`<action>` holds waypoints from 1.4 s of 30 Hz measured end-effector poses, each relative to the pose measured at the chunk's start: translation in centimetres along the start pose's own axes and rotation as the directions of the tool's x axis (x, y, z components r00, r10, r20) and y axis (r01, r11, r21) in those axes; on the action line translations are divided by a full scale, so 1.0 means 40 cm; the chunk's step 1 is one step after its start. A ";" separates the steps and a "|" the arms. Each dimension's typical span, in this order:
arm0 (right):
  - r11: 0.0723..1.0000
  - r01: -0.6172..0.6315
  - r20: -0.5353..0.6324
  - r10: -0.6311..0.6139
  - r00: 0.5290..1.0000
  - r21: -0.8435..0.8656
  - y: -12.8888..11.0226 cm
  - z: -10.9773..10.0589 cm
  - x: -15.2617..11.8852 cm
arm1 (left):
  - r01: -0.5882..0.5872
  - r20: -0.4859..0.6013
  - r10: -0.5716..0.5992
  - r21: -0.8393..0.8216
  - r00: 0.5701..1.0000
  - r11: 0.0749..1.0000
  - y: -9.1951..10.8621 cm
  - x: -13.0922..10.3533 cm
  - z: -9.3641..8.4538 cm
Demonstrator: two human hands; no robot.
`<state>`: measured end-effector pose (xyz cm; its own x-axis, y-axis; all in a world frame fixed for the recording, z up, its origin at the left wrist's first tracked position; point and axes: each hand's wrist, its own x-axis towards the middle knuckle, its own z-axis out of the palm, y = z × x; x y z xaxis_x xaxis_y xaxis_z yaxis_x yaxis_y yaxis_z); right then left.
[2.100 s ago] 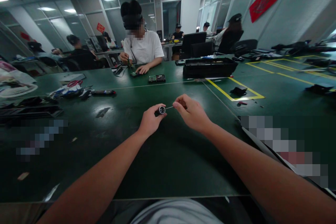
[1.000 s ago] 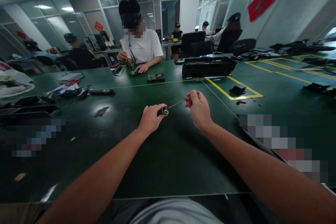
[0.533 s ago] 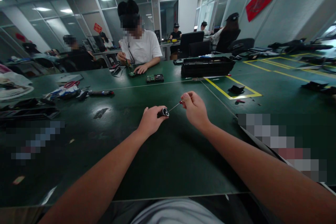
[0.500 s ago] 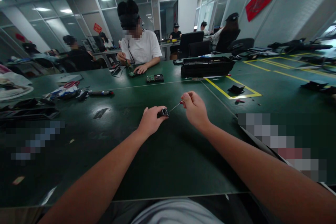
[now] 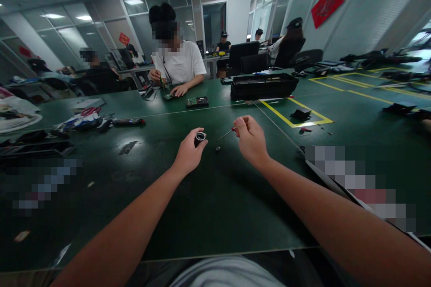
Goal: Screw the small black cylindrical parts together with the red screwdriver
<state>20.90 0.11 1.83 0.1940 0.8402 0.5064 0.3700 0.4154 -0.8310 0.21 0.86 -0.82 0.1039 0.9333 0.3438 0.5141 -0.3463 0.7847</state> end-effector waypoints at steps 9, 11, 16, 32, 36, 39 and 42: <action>1.000 0.010 -0.013 -0.010 1.000 0.007 0.001 0.001 0.001 | -0.034 0.226 -0.027 0.264 0.974 0.964 0.063 0.017 -0.015; 1.000 0.014 -0.016 -0.014 1.000 0.010 0.001 0.001 0.001 | -0.067 0.305 -0.038 0.326 0.952 0.943 0.066 0.025 0.001; 1.000 0.012 -0.024 -0.011 1.000 0.014 -0.001 -0.002 0.004 | -0.171 0.403 -0.047 0.487 0.914 0.856 0.056 0.049 0.061; 0.998 -0.002 -0.036 0.004 0.999 0.059 0.001 -0.006 0.006 | 0.037 0.336 -0.136 0.285 0.932 0.958 0.024 0.074 -0.023; 0.997 -0.006 -0.004 0.006 1.000 0.071 0.011 -0.007 0.008 | 0.231 0.256 -0.234 0.042 0.938 0.972 0.023 0.050 -0.106; 0.998 0.000 0.003 0.000 1.000 0.065 0.015 -0.006 0.007 | 0.353 0.182 -0.315 -0.250 0.932 0.901 0.015 0.020 -0.175; 0.998 -0.001 0.010 0.001 1.000 0.059 0.016 -0.003 0.005 | 0.408 0.097 -0.420 -0.506 0.902 0.760 0.009 -0.022 -0.246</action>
<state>21.27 0.50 1.43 0.1856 0.8437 0.5036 0.3153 0.4343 -0.8438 -8.07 -1.02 4.24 -0.0399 0.9968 -0.0694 0.0022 0.0695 0.9976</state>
